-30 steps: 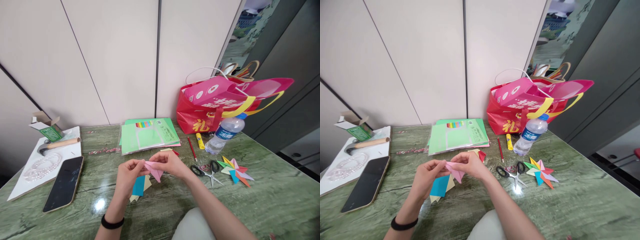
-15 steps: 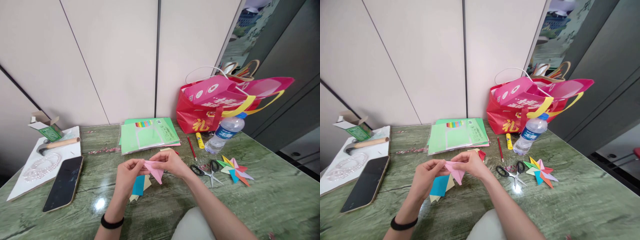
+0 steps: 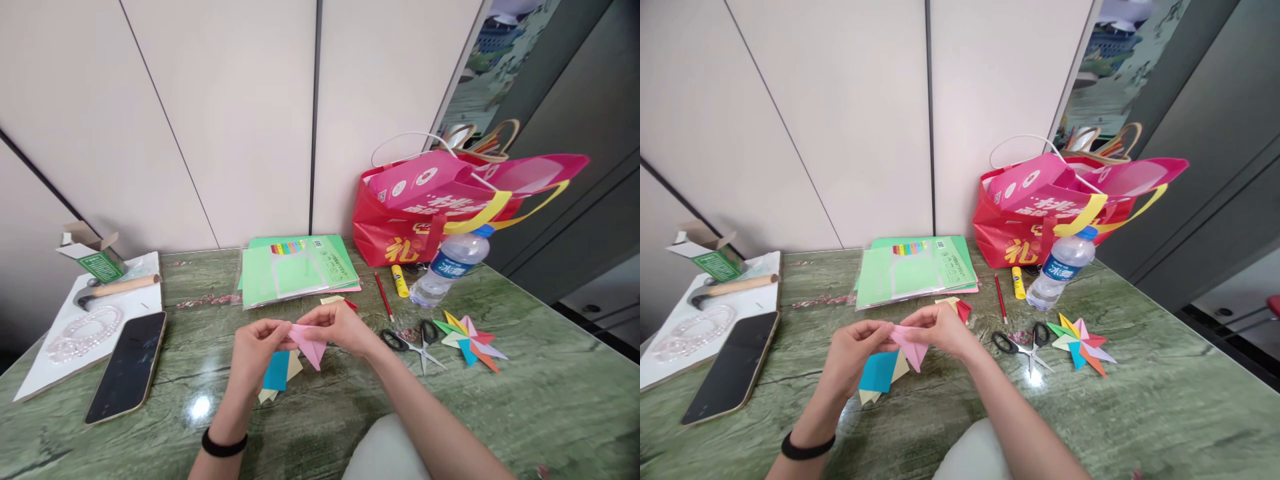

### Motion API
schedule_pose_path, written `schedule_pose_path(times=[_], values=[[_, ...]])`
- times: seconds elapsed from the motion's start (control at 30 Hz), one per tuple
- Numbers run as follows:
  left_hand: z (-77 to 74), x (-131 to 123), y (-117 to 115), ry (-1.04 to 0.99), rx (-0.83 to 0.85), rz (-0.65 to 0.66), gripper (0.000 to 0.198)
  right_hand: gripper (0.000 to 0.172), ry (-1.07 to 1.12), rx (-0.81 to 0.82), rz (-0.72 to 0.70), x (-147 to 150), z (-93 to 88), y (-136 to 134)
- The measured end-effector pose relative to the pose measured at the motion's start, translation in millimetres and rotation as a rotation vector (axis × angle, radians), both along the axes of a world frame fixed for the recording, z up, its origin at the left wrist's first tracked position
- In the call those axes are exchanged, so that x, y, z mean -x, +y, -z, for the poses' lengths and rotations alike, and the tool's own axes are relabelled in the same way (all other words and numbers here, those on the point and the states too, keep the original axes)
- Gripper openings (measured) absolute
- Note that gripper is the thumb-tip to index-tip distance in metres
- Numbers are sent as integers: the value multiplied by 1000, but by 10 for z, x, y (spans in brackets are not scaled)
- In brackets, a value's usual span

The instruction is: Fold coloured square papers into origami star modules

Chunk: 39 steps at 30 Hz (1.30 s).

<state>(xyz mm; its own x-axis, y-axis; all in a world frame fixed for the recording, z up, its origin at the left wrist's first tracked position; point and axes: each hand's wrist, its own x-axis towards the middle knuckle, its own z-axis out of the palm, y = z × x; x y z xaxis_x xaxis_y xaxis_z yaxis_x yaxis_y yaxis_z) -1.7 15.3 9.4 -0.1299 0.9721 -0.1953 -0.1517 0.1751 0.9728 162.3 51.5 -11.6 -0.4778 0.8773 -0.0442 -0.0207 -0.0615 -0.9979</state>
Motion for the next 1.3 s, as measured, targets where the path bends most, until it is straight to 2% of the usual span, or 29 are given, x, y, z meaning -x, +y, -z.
schedule_pose_path(times=[0.37, 0.63, 0.93, 1.3], values=[[13, 11, 0, 39, -15, 9, 20, 25, -3, -2, 33, 13, -25, 1], [7, 9, -2, 103, -43, 13, 17, 27, -13, -17, 20, 0, -1, 15], [19, 3, 5, 84, -49, -9, 17, 27, 7, -18, 35, 16, 13, 14], [34, -5, 22, 145, -112, -21, 13, 18, 17, -22, 35, 27, -22, -4]])
